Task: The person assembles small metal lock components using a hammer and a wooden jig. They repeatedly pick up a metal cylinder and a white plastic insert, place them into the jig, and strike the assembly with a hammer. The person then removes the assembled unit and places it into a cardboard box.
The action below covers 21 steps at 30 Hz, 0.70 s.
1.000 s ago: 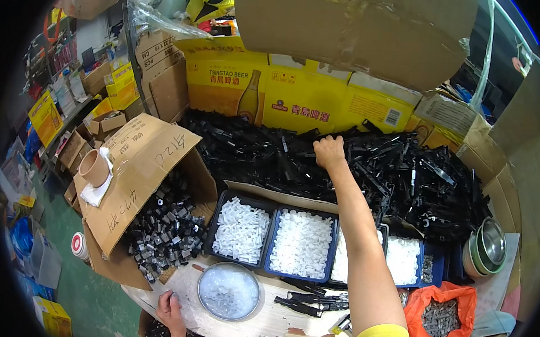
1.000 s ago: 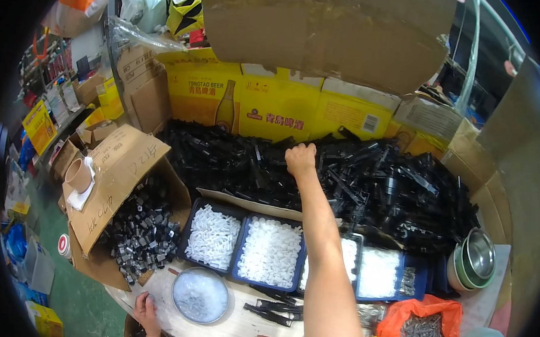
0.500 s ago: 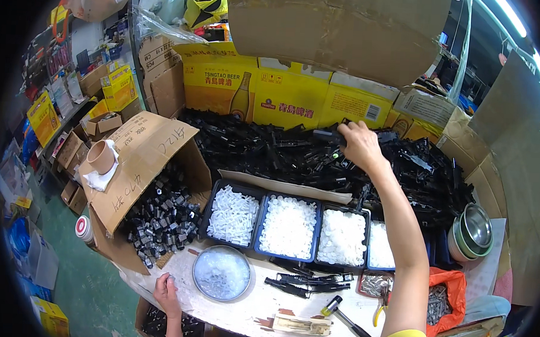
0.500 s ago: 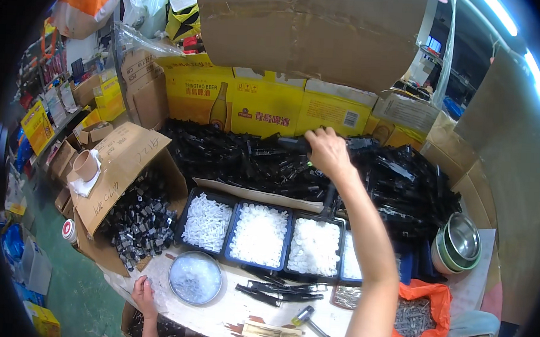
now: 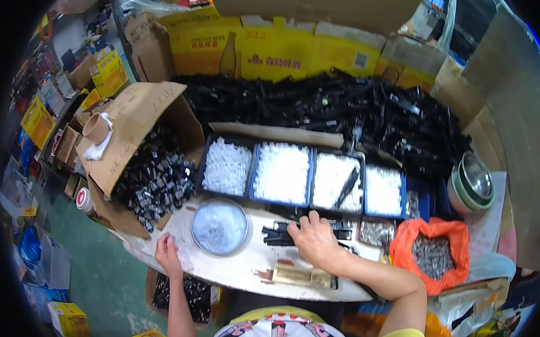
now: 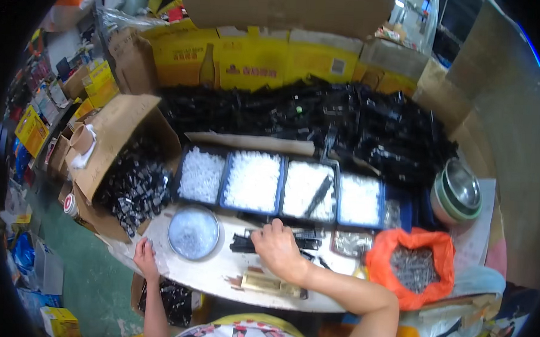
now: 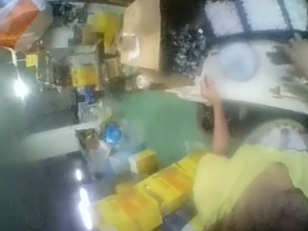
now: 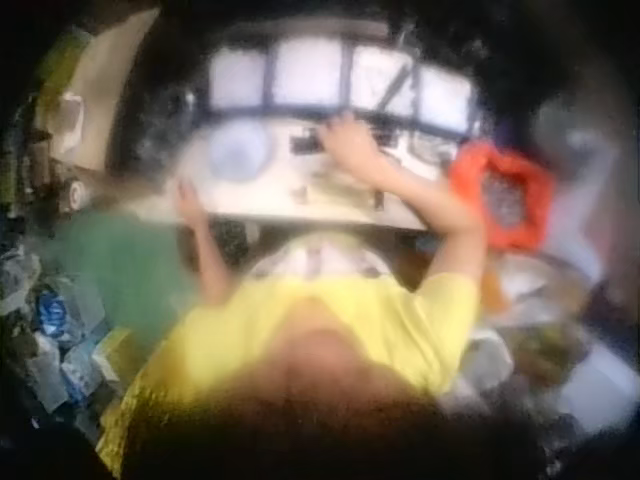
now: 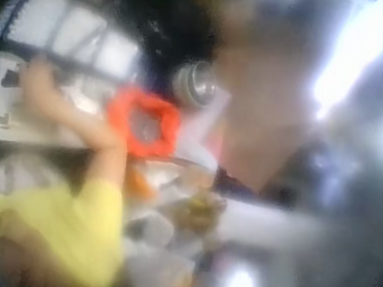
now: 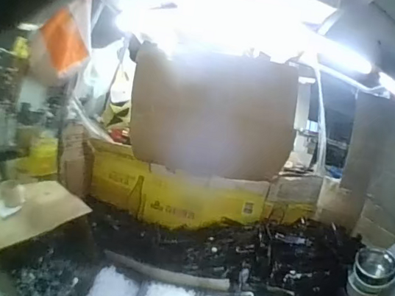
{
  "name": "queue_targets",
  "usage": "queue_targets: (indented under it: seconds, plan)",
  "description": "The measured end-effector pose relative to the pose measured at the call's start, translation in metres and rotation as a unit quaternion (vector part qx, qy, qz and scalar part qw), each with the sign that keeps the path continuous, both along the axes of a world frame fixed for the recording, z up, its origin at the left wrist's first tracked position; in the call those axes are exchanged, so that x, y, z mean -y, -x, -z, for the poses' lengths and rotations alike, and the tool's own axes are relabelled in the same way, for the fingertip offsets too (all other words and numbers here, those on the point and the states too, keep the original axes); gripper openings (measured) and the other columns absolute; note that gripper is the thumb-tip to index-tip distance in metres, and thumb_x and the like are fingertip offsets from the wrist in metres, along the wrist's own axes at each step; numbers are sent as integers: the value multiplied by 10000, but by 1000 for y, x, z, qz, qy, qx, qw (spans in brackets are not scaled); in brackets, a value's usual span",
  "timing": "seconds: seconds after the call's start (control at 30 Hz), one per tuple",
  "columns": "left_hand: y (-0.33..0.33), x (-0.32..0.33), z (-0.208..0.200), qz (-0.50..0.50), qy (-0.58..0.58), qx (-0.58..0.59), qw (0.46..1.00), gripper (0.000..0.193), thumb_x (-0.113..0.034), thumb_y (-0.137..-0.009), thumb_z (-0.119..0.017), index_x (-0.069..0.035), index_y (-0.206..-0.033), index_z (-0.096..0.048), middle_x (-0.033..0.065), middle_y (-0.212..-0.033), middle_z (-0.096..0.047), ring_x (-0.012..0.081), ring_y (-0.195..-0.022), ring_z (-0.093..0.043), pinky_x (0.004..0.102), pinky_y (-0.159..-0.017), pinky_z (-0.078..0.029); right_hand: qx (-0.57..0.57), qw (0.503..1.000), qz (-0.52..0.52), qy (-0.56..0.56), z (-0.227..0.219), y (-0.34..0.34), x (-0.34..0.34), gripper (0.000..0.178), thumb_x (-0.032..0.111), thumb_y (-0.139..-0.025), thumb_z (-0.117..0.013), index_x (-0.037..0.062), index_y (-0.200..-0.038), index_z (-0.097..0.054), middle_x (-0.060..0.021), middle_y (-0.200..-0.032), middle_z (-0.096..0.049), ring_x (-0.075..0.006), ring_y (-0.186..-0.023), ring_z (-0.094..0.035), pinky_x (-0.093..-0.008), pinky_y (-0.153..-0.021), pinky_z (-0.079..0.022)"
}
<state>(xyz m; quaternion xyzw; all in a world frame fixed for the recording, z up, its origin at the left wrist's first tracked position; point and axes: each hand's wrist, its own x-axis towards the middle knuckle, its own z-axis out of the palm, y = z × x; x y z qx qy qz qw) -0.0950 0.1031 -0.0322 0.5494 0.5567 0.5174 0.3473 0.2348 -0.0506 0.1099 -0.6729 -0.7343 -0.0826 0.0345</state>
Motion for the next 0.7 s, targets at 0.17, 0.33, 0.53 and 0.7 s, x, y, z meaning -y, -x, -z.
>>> queue_targets:
  seconds: [0.17,0.33,0.53,0.7]
  plan:
    - [1,-4,4,1,21,6,1000,210,-129,-861,-535,-6,-1025,-580,-4,-798,-557,50,-618,-457,188,-549,-396,3,997,72,4,54,-15,1,209,116,-678,-544,15,-860,-558,-113,-759,-550,-255,-766,-506,-364,-626,-409]
    - [1,-6,3,-3,21,22,1000,215,-136,-857,-541,-11,-1026,-585,-9,-786,-559,47,-594,-439,188,-545,-391,-94,987,119,-47,14,-46,20,415,221,-624,-726,47,-956,-550,-102,-855,-544,-278,-839,-480,-375,-719,-378]
    - [2,-4,1,-16,5,2,1000,218,-124,-846,-556,-9,-1028,-592,14,-796,-585,63,-617,-492,195,-565,-425,-154,985,-35,-76,17,-19,70,223,43,-621,-629,67,-841,-607,-62,-923,-530,-231,-831,-471,-363,-685,-345]
    - [-5,-4,-4,-16,-25,-59,998,196,-107,-834,-573,3,-993,-603,18,-756,-587,70,-604,-504,207,-555,-435,-183,967,-167,67,55,87,72,328,165,-771,-555,120,-1095,-527,-81,-1208,-462,-229,-1087,-444,-508,-914,-291]
